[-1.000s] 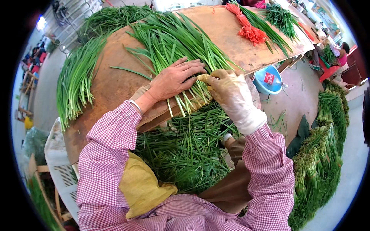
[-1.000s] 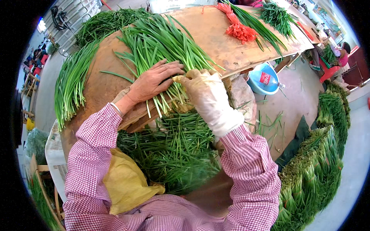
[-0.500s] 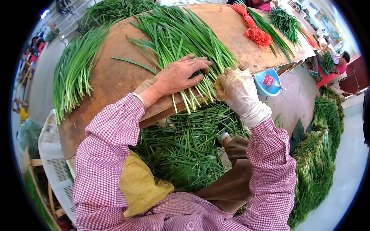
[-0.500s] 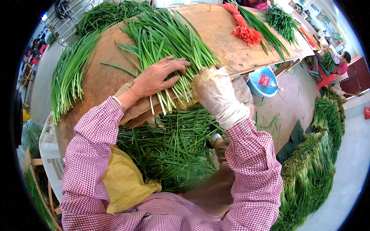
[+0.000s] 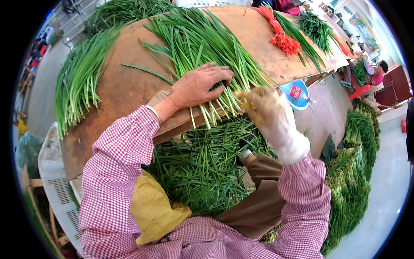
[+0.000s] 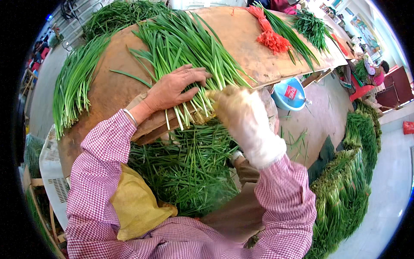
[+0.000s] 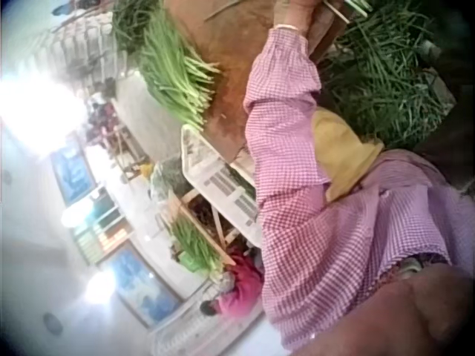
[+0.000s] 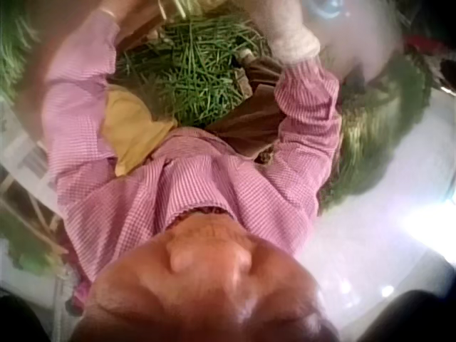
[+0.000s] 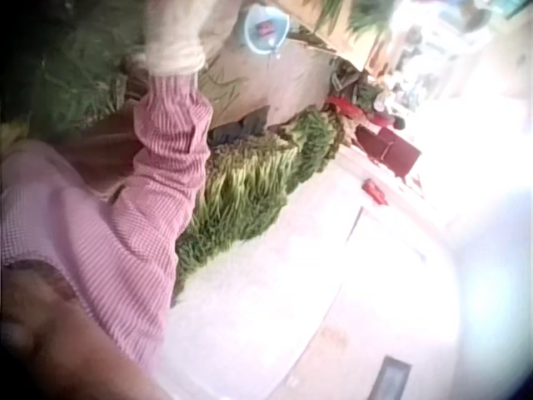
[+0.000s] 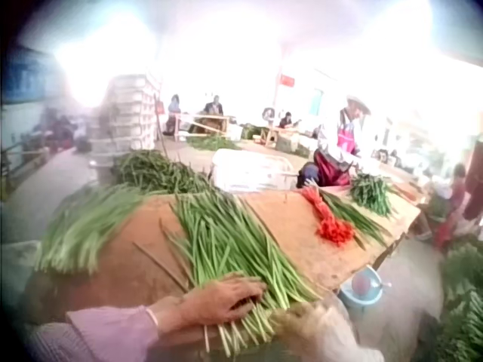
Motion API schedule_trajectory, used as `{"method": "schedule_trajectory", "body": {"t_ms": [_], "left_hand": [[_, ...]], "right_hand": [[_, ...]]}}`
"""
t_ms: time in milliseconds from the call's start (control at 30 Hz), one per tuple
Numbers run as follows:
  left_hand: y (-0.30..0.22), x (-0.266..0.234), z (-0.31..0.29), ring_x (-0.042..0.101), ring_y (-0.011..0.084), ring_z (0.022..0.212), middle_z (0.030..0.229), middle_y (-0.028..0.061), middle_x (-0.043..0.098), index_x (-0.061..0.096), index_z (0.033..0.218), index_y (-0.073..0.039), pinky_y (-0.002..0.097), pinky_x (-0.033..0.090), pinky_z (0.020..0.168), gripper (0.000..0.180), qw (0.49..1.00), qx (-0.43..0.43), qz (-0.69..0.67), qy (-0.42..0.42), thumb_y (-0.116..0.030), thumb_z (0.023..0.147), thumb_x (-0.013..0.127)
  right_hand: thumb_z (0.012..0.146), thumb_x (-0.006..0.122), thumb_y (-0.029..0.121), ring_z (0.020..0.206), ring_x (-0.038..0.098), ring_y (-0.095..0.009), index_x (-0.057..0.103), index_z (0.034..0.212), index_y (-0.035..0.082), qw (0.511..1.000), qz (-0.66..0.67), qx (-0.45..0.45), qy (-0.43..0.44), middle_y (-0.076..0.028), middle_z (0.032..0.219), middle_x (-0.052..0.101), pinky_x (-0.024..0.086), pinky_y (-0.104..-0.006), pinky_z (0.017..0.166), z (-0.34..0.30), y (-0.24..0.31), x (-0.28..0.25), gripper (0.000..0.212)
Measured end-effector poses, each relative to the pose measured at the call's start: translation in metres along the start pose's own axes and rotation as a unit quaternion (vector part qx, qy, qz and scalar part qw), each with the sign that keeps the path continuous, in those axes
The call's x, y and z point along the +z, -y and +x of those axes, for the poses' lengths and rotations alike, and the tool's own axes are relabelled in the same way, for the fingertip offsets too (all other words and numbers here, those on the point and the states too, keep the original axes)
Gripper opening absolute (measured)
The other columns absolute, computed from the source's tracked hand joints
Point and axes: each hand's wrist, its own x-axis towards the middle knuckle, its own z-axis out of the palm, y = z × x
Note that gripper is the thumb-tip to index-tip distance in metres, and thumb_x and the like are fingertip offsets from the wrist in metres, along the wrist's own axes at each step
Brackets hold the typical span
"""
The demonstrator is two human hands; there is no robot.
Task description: The person sorts green chives by hand and secures them into bunches using rubber bands on a wooden table.
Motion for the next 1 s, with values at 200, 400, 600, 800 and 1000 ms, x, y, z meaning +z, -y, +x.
{"method": "schedule_trajectory", "body": {"t_ms": [200, 400, 600, 800, 1000], "left_hand": [[-0.001, 0.005, 0.003, 0.052, 0.0250, 0.114, 0.122, 0.0059, 0.057, 0.054, 0.112, -0.011, 0.0404, 0.033, 0.106, 0.027, 1.000, -0.002, -0.018, -0.009, -0.016, 0.085, 0.054], [-0.001, 0.003, 0.001, 0.054, 0.0267, 0.111, 0.120, 0.0083, 0.058, 0.053, 0.119, -0.011, 0.0401, 0.034, 0.106, 0.034, 1.000, 0.001, -0.009, -0.010, -0.018, 0.086, 0.053], [0.000, 0.004, 0.001, 0.053, 0.0270, 0.113, 0.120, 0.0082, 0.058, 0.053, 0.117, -0.010, 0.0403, 0.034, 0.106, 0.033, 1.000, -0.010, -0.003, -0.004, -0.018, 0.085, 0.053], [-0.008, -0.006, 0.006, 0.049, 0.0275, 0.118, 0.126, 0.0060, 0.054, 0.050, 0.115, -0.011, 0.0423, 0.032, 0.107, 0.032, 1.000, 0.007, -0.021, 0.002, -0.012, 0.083, 0.055], [-0.004, -0.013, 0.053, 0.041, 0.0205, 0.127, 0.131, 0.0018, 0.049, 0.047, 0.123, -0.015, 0.0437, 0.020, 0.113, 0.038, 0.983, 0.133, 0.129, 0.010, -0.015, 0.086, 0.056]], "right_hand": [[0.076, 0.065, 0.017, 0.073, 0.059, -0.027, 0.067, 0.097, 0.015, 0.990, -0.140, 0.006, -0.011, -0.009, 0.079, 0.060, 0.043, -0.0399, 0.066, 0.008, -0.035, 0.022, 0.022], [0.078, 0.060, 0.025, 0.073, 0.059, -0.027, 0.067, 0.085, 0.013, 0.998, -0.064, 0.029, -0.006, -0.008, 0.074, 0.059, 0.042, -0.0406, 0.067, 0.011, -0.035, 0.021, 0.015], [0.075, 0.059, 0.022, 0.065, 0.058, -0.023, 0.060, 0.070, 0.007, 0.974, -0.227, -0.012, 0.009, -0.008, 0.068, 0.058, 0.044, -0.0389, 0.060, 0.018, -0.024, 0.027, 0.016], [0.084, 0.059, 0.039, 0.064, 0.060, -0.031, 0.063, 0.075, 0.005, 0.880, 0.281, -0.126, 0.361, -0.012, 0.067, 0.058, 0.048, -0.0398, 0.063, -0.049, 0.060, 0.027, 0.035], [0.088, 0.054, 0.038, 0.071, 0.062, -0.030, 0.065, 0.088, 0.007, 0.951, 0.221, -0.056, 0.209, -0.012, 0.080, 0.063, 0.049, -0.0409, 0.062, -0.053, 0.034, 0.045, 0.032]]}}
